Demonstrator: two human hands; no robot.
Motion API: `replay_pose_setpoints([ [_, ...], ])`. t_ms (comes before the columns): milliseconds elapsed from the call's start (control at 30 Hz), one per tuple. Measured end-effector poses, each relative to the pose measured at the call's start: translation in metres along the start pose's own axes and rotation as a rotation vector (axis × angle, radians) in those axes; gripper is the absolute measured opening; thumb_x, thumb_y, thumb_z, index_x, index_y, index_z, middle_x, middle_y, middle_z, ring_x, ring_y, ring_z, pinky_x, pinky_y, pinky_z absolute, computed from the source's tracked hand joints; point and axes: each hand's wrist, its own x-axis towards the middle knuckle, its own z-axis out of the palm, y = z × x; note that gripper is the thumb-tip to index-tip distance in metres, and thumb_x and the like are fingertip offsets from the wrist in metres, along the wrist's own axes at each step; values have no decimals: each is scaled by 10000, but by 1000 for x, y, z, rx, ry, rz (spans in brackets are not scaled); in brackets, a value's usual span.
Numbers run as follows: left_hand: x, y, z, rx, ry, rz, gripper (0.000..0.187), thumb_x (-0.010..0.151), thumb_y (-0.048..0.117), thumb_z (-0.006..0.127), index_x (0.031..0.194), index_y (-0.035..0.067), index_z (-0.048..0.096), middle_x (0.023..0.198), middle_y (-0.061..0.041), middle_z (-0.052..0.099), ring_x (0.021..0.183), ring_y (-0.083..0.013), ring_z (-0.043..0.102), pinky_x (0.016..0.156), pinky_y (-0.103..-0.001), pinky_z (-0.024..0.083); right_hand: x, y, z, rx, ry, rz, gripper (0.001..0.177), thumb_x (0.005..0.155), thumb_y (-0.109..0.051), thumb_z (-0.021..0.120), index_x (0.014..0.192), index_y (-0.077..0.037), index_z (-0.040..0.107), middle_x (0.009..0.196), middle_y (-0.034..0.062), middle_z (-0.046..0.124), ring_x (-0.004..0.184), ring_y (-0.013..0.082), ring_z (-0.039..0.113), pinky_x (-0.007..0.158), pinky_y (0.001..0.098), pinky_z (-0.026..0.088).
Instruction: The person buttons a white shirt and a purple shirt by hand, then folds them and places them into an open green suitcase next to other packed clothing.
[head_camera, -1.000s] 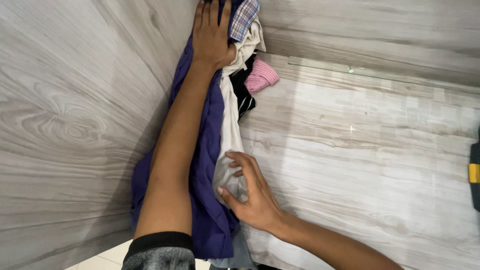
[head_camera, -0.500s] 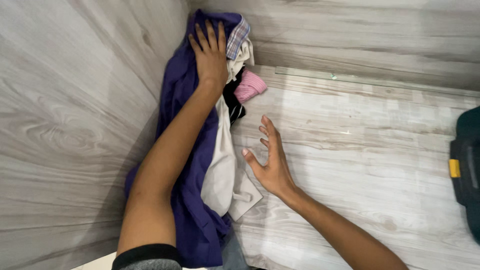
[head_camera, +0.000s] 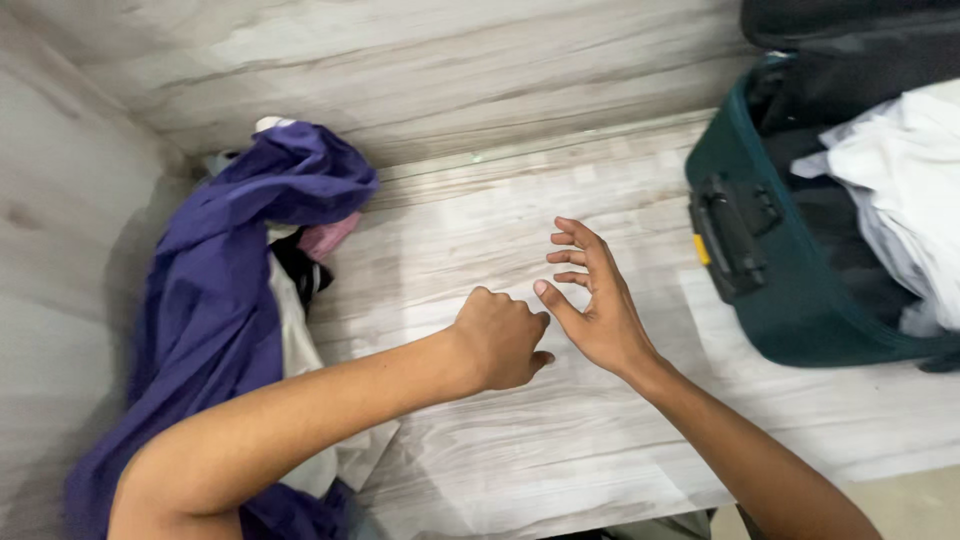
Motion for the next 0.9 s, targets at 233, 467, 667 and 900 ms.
replay_pose_setpoints([
  [233,51,97,-73,19,349,309,383,925,408,661,882,31,721,673,-99,712,621,-319,703,636,-471,541,-36,-25,-140,34,102,-86,566,978,-78,667,1490,-64,427,1452,139,501,1207,196,624,942,335,571],
  [467,142,165,-122,-171,689,457,157,896,223,651,848,98,733,704,-112,719,657,-327,707,558,-451,547,-15,-24,-291,-536,96,43,300,950,-183,699,1226,-66,696,1024,75,752,921,168,735,804,304,583],
  [667,282,192,-147,-178,696,401,165,827,218,667,920,120,760,805,-126,740,768,-327,737,661,-462,574,32,85,-454,-1038,148,187,326,979,-254,665,1261,-107,738,1039,154,762,931,322,729,867,447,564],
  [900,449,220,-163,-198,522,98,574,821,426,720,1243,47,630,1214,-181,645,1038,-354,687,787,-453,541,55,208,-588,-1574,87,263,926,791,-254,757,1626,-207,362,1469,166,586,1197,399,615,870,506,533],
])
